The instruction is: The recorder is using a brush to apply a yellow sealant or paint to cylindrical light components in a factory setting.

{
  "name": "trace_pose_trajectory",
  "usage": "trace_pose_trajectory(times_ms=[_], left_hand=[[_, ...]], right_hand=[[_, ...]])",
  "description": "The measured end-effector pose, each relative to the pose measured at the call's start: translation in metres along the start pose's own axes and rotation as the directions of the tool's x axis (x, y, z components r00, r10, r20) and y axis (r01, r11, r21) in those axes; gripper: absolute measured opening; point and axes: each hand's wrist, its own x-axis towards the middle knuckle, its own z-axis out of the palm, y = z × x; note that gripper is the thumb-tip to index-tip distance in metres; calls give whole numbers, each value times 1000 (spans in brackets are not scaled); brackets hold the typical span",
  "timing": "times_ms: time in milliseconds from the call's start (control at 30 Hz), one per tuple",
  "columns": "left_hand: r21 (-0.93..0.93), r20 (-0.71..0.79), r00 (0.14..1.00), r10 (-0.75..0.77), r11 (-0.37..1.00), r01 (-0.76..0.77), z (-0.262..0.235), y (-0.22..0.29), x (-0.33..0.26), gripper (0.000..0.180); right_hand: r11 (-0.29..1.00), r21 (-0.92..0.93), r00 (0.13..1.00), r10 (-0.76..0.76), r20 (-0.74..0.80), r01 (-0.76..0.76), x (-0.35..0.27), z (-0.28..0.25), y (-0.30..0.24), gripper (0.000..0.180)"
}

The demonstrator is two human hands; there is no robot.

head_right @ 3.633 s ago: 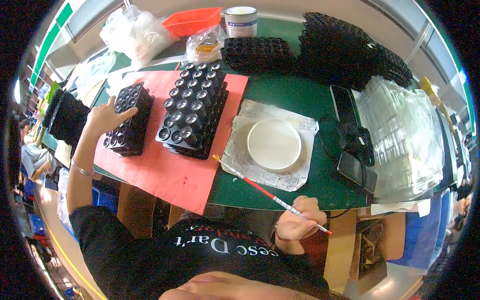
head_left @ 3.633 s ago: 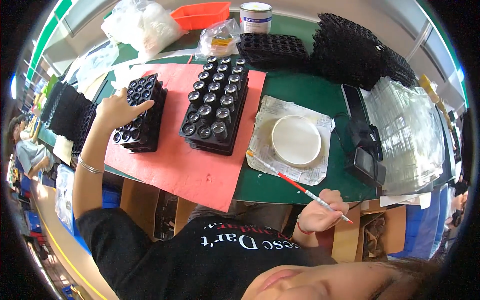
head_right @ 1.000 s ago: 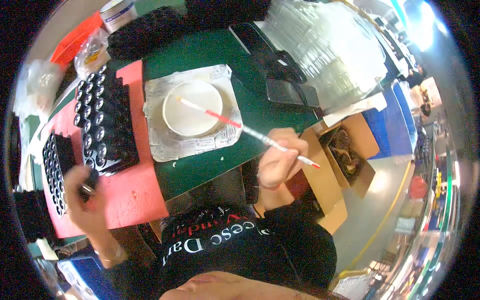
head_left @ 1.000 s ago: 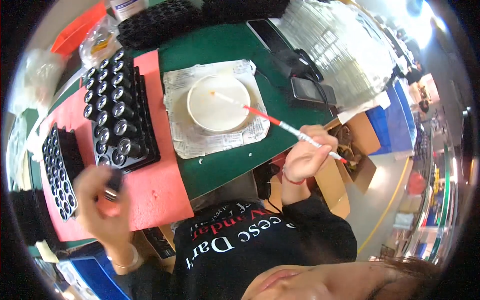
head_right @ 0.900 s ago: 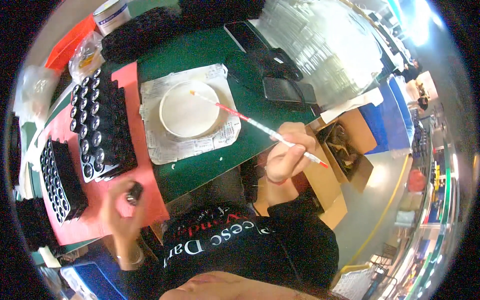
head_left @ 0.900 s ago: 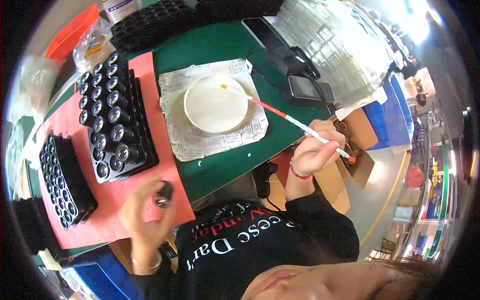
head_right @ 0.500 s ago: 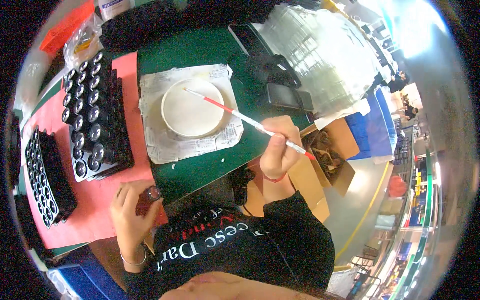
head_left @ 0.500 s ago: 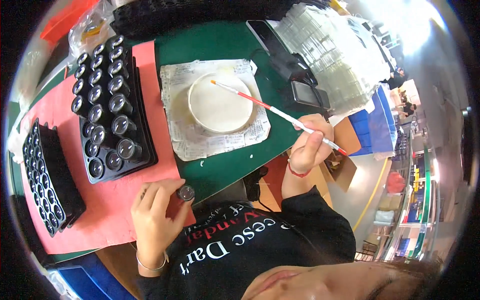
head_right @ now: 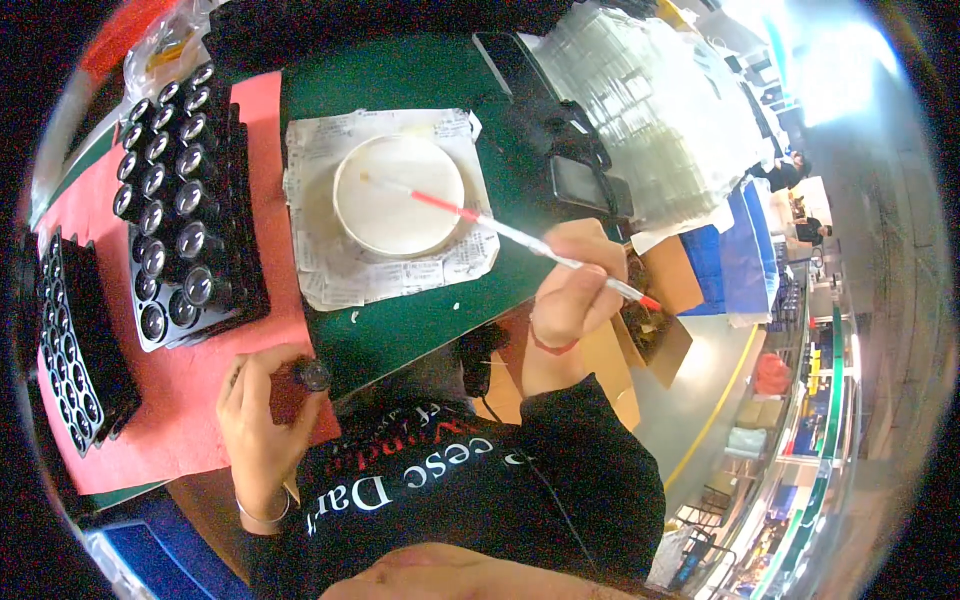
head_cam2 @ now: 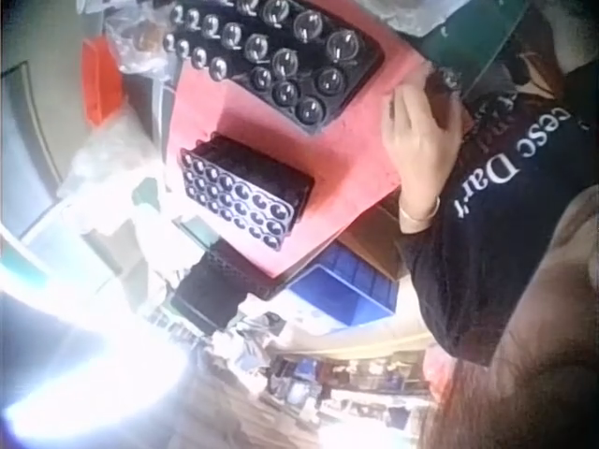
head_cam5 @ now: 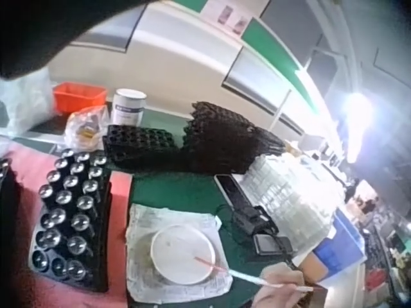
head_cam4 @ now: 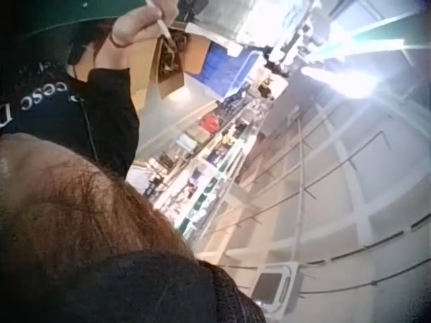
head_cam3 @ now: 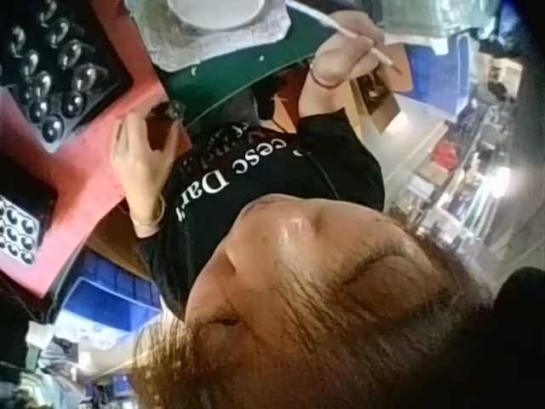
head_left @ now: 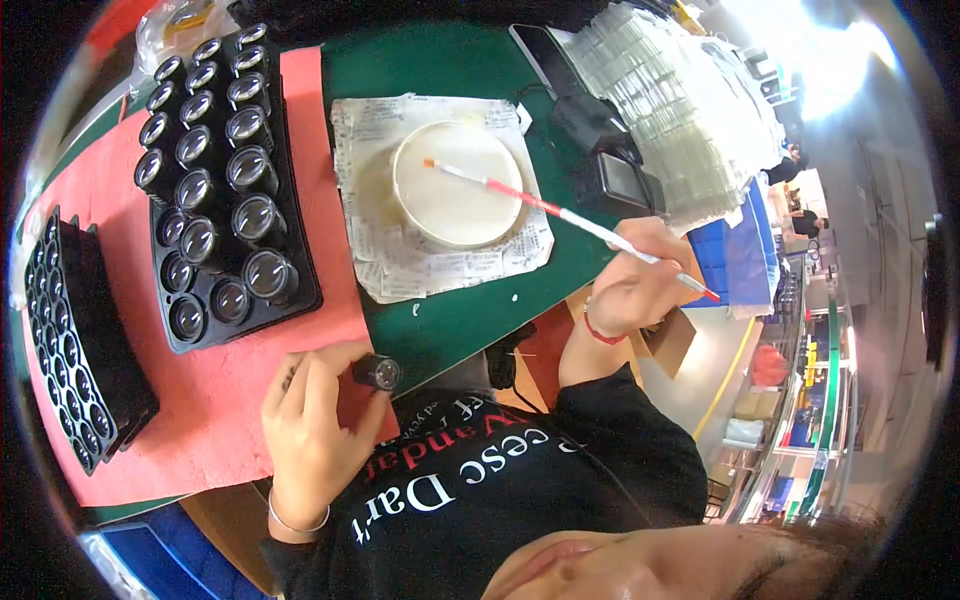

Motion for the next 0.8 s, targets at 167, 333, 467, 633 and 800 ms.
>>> trace_pose_trajectory(times_ms=[167, 333, 467, 633, 800], left_hand=[[10, 14, 1000, 22, 1000, -22, 0, 2, 1, 40], [18, 4, 1000, 22, 1000, -22, 0, 1, 1, 39], [24, 8, 1000, 12, 1000, -13, -1, 2, 2, 38], [38, -10, 1000, -27, 999, 27, -1, 2, 1, 34], [12, -24, 999, -40, 999, 40, -1, 2, 1, 32]], right_hand=[[993, 73, 994, 87, 62, -91, 9, -3, -5, 40], [990, 31, 974, 127, 190, -135, 28, -7, -9, 37], [990, -41, 973, 138, 183, -132, 40, -10, -17, 36], [977, -11, 970, 211, 124, -211, 40, -18, -19, 34], [971, -77, 974, 226, 1, -226, 33, -2, -19, 35]])
